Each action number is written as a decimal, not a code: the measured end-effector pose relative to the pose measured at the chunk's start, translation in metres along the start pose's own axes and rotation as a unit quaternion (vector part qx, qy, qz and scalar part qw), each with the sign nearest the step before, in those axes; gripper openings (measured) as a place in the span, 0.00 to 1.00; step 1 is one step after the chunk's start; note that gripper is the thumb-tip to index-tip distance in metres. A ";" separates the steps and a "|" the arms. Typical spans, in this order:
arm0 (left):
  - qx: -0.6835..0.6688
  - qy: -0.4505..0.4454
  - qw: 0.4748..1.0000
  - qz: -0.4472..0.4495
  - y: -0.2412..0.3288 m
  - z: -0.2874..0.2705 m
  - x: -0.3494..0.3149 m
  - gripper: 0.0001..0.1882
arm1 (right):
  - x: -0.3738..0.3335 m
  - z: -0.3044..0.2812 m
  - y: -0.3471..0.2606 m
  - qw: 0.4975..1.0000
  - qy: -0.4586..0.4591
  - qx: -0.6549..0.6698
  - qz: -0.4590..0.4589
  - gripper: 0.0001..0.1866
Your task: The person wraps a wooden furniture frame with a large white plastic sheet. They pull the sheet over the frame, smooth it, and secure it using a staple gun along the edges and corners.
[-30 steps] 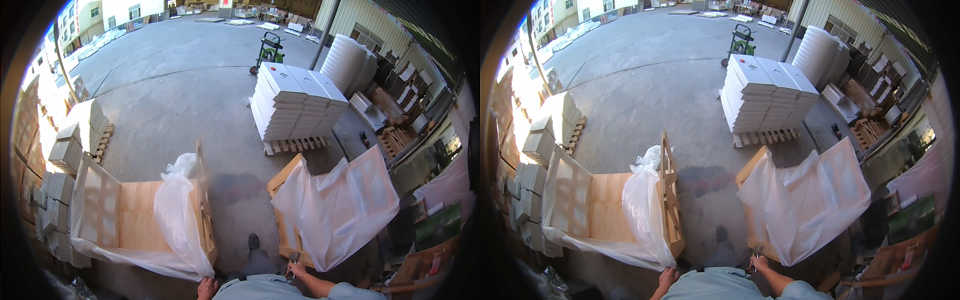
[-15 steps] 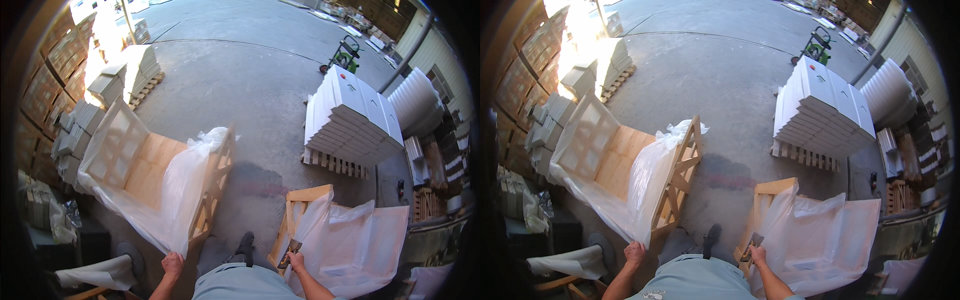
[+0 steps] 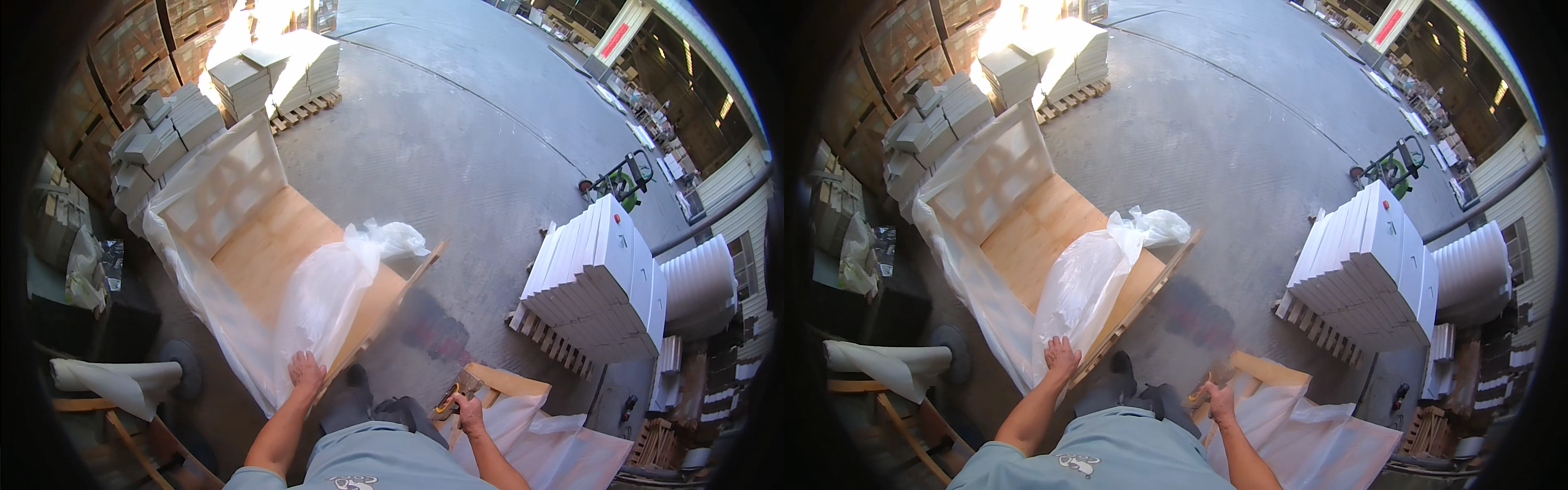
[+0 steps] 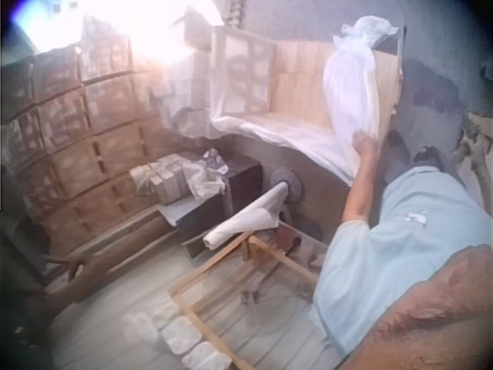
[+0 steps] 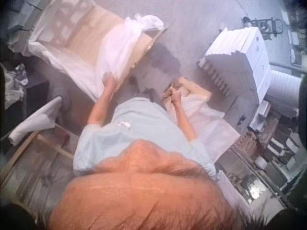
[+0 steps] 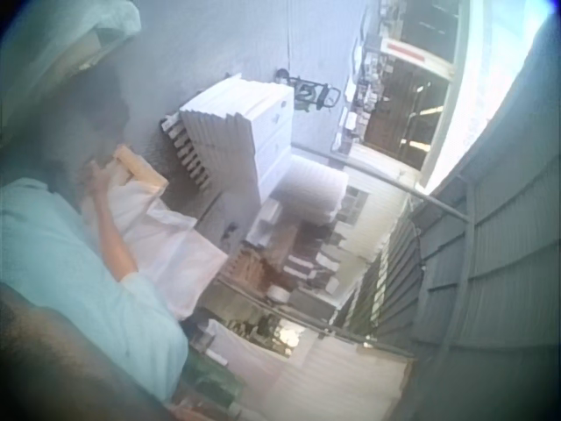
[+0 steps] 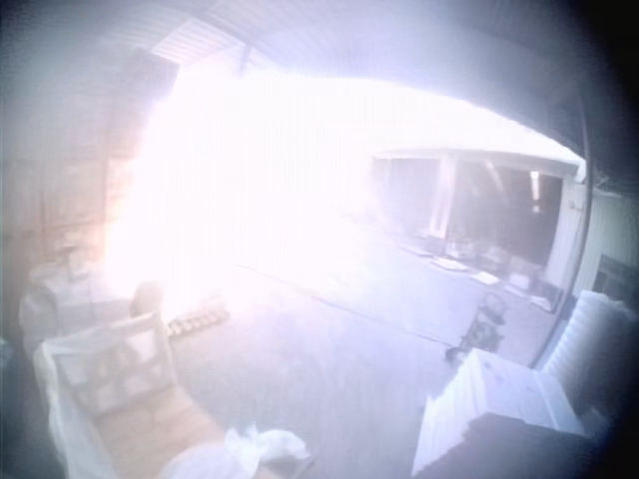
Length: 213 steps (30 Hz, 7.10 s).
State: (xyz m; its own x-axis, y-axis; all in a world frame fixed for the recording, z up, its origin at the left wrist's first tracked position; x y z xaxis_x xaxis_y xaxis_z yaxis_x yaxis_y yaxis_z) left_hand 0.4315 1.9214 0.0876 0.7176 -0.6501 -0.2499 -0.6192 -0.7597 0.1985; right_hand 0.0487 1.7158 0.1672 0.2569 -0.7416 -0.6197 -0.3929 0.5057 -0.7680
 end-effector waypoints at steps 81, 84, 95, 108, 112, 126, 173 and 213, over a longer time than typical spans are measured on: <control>-0.478 -0.052 0.869 -0.117 0.124 -0.168 -0.017 0.10 | 0.469 0.338 -0.183 0.905 -0.189 -0.097 0.368 0.25; -0.474 -0.051 0.870 -0.123 0.126 -0.167 -0.013 0.10 | 0.418 0.355 -0.194 0.910 -0.298 -0.178 0.228 0.34; -0.492 -0.067 0.861 -0.108 0.129 -0.162 -0.015 0.10 | 0.431 0.419 -0.133 0.814 -0.094 -0.573 -0.012 0.35; -0.488 -0.080 0.859 -0.134 0.131 -0.168 -0.013 0.10 | 0.456 0.380 -0.140 0.927 -0.226 -0.289 0.075 0.29; -0.483 -0.080 0.865 -0.106 0.135 -0.158 -0.012 0.10 | 0.440 0.408 -0.142 0.920 -0.267 -0.239 0.157 0.29; -0.483 -0.067 0.862 -0.139 0.148 -0.164 -0.010 0.10 | 0.465 0.406 -0.110 0.700 -0.193 -0.688 -0.001 0.22; -0.276 -0.249 0.918 -0.137 0.062 0.055 0.303 0.33 | 0.425 -0.072 -0.396 0.963 0.190 -0.156 0.107 0.15; -0.741 -0.259 0.612 -0.097 0.141 0.179 0.370 0.22 | 0.693 0.327 -0.025 0.255 -0.250 -0.913 -0.195 0.12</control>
State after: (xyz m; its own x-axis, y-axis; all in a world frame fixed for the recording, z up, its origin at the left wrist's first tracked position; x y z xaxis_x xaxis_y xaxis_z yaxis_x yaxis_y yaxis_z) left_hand 0.5523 1.5757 -0.1468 0.2964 -0.7469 -0.5952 0.7054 -0.2490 0.6637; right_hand 0.5248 1.3336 -0.2957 0.4925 -0.1980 -0.8475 0.1104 -0.9517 0.2865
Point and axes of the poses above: each hand's wrist, its own x-axis towards the middle knuckle, its own z-axis out of the palm, y = z × x, the point moved 1 cm from there along x, towards the middle knuckle, and after that the axes turned 6 degrees about z, right-handed, at the moved point
